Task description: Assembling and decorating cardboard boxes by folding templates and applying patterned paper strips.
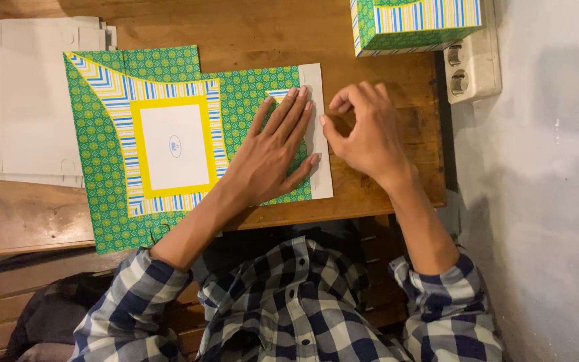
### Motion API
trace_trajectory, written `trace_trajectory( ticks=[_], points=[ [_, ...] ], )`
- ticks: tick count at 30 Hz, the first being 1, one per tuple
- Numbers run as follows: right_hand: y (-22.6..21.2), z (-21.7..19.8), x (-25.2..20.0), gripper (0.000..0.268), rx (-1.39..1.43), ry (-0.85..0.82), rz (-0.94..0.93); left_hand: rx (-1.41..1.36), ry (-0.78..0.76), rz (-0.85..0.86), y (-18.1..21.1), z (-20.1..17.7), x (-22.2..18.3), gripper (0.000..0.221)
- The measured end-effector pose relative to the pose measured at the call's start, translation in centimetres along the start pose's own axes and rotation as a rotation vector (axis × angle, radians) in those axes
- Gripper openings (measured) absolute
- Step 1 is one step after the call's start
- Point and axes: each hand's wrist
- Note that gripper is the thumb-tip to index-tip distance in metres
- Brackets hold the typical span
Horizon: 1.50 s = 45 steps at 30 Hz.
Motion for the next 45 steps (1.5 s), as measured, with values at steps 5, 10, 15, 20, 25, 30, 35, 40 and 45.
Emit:
trace_trajectory(
  ticks=[5,10,15,20,25,30,35,40,45],
  points=[
    [-0.2,-0.1,2.9,0.017,-0.121,-0.096,0.095,0.028,0.006,0.085,-0.2,-0.6,-0.2,0.074],
    [-0.9,-0.5,3.8,0.017,-0.125,-0.046,0.156,0.052,0.013,0.087,-0.2,-0.6,-0.2,0.073],
    [-0.6,0.0,2.5,0.015,-0.154,-0.089,0.139,0.042,0.009,0.085,-0.1,-0.6,-0.2,0.074],
    [-2.0,-1.1,-0.2,0.015,-0.007,0.008,0.083,0.015,0.014,0.018,-0.1,0.1,-0.1,0.075],
    [-3.2,-1.8,-2.5,0.016,0.002,0.006,0.068,0.019,0.020,0.025,-0.1,0.2,-0.1,0.075],
    [-4.4,-2.5,-4.3,0.017,0.019,-0.024,0.081,0.025,0.020,0.023,-0.2,0.2,-0.1,0.075],
    [-5.5,-3.3,-5.6,0.017,0.011,-0.041,0.099,0.031,0.009,0.010,-0.1,0.2,-0.1,0.075],
    [-4.8,-2.9,-4.9,0.015,0.037,-0.028,0.081,0.038,-0.002,0.006,0.0,0.0,0.0,0.075],
    [-3.9,-2.6,-2.8,0.016,0.057,-0.029,0.052,0.023,-0.020,-0.019,0.1,-0.2,0.1,0.076]
  ],
)
Point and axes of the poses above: each hand's wrist, its own x-axis towards the middle knuckle, its own z-axis out of the palm, y = z × x, and after that the axes turned 9 degrees about -x, right-handed
